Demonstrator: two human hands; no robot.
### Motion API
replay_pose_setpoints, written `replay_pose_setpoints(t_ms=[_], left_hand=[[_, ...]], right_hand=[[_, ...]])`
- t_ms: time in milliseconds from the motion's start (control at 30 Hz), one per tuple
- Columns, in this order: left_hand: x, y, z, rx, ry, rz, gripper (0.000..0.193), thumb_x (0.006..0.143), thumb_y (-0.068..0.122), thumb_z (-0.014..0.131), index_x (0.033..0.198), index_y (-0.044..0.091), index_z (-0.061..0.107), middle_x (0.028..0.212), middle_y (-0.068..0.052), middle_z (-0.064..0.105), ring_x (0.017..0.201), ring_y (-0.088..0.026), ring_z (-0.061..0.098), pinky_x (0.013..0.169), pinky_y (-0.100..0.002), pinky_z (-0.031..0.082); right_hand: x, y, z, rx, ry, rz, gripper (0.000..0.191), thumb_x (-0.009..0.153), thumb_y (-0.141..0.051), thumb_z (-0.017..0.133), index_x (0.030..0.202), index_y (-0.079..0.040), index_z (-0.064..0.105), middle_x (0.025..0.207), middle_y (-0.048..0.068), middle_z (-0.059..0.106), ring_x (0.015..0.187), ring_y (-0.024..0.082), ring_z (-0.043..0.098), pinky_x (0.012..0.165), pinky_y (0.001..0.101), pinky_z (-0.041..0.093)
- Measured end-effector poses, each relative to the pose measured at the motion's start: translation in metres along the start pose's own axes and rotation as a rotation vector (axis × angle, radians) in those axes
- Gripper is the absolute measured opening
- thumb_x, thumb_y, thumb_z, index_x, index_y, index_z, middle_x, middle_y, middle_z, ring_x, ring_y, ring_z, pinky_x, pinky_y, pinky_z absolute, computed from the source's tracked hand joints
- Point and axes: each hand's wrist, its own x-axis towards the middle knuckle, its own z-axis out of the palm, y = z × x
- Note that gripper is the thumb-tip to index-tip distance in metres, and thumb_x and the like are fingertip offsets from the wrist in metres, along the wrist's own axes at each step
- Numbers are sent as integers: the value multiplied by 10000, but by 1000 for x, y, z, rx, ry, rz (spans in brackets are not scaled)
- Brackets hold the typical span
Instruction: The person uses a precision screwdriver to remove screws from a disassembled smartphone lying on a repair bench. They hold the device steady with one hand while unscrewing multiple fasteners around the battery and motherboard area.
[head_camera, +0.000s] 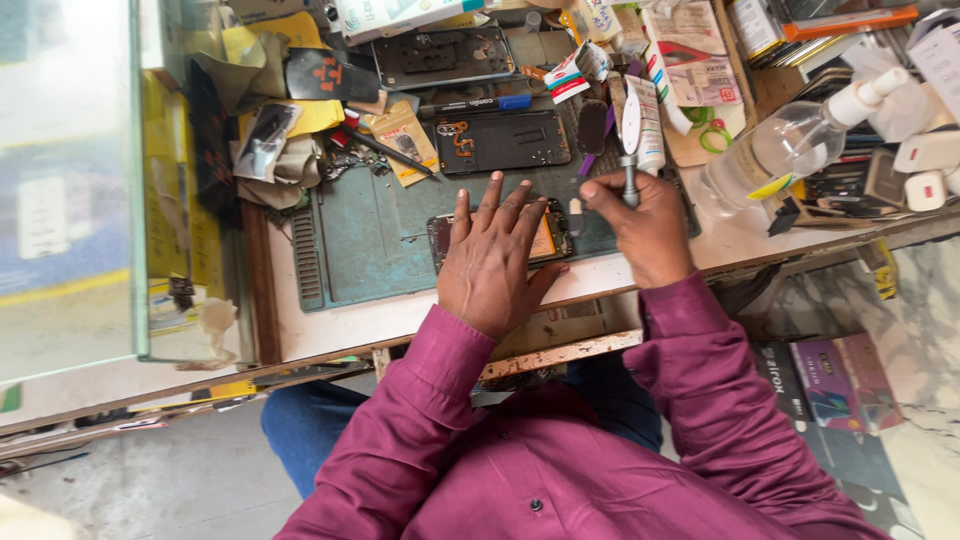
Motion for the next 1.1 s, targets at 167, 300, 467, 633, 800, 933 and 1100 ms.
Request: replay_pose_setpoints(t_ms=[167, 300, 467, 633, 800, 933, 1100], left_hand=[[2, 1, 0, 7, -19, -7, 771, 836, 501, 741, 1446, 87, 516, 1525, -145, 466, 1507, -383, 276, 1217, -609, 161], [1, 0, 0, -9, -14, -7, 762, 834, 494, 748, 1442, 94, 521, 1525, -141, 472, 1508, -377, 281, 1221, -603, 161], [0, -2, 0, -27, 4, -4, 775, 829, 484, 759, 1449, 86, 517, 1510, -150, 484, 1505, -378, 286, 1223, -600, 163], [0, -3, 1, -43, 3, -4, 775, 825, 471, 770, 1444, 81, 516, 1504, -152, 492, 1504, -378, 293, 1221, -597, 170], [0, -3, 2, -71, 22, -17, 787, 797, 463, 790, 1430, 74, 530, 1491, -156, 504, 1499, -381, 305, 1229, -583, 178], [0, -6, 1, -83, 34, -18, 791, 794, 456, 805, 1420, 54, 537, 1480, -166, 512, 1492, -385, 313, 1227, -576, 188], [-1, -5, 2, -93, 36, -26, 765, 784, 432, 818, 1404, 71, 554, 1468, -156, 523, 1490, -385, 318, 1224, -581, 190]], right_hand=[[0, -10, -14, -210, 23, -16, 163, 936, -158, 816, 975, -16, 745, 815, 7, 706, 729, 56, 604, 689, 228, 496], [-5, -20, -15, -574, 40, -95, 169, 890, -191, 826, 914, -35, 765, 743, -15, 708, 652, 58, 626, 624, 249, 491], [-8, -29, -10, -611, 97, -211, 227, 972, -250, 780, 947, -27, 750, 753, -7, 670, 660, 82, 603, 628, 264, 472], [-20, -35, -8, -220, -4, -313, 297, 1100, -301, 625, 1034, -17, 682, 1043, -28, 595, 769, 63, 628, 658, 230, 531], [-33, -38, -3, -341, 79, -318, 316, 1099, -274, 629, 1102, 13, 760, 916, 29, 582, 674, 99, 557, 622, 222, 443], [-31, -34, 5, -120, 51, -269, 302, 1058, -279, 660, 1049, 20, 705, 994, 46, 702, 745, 101, 681, 653, 232, 573], [-32, -26, 5, -146, -5, -310, 283, 1051, -248, 674, 1044, 32, 709, 996, 57, 692, 777, 110, 701, 674, 239, 587]])
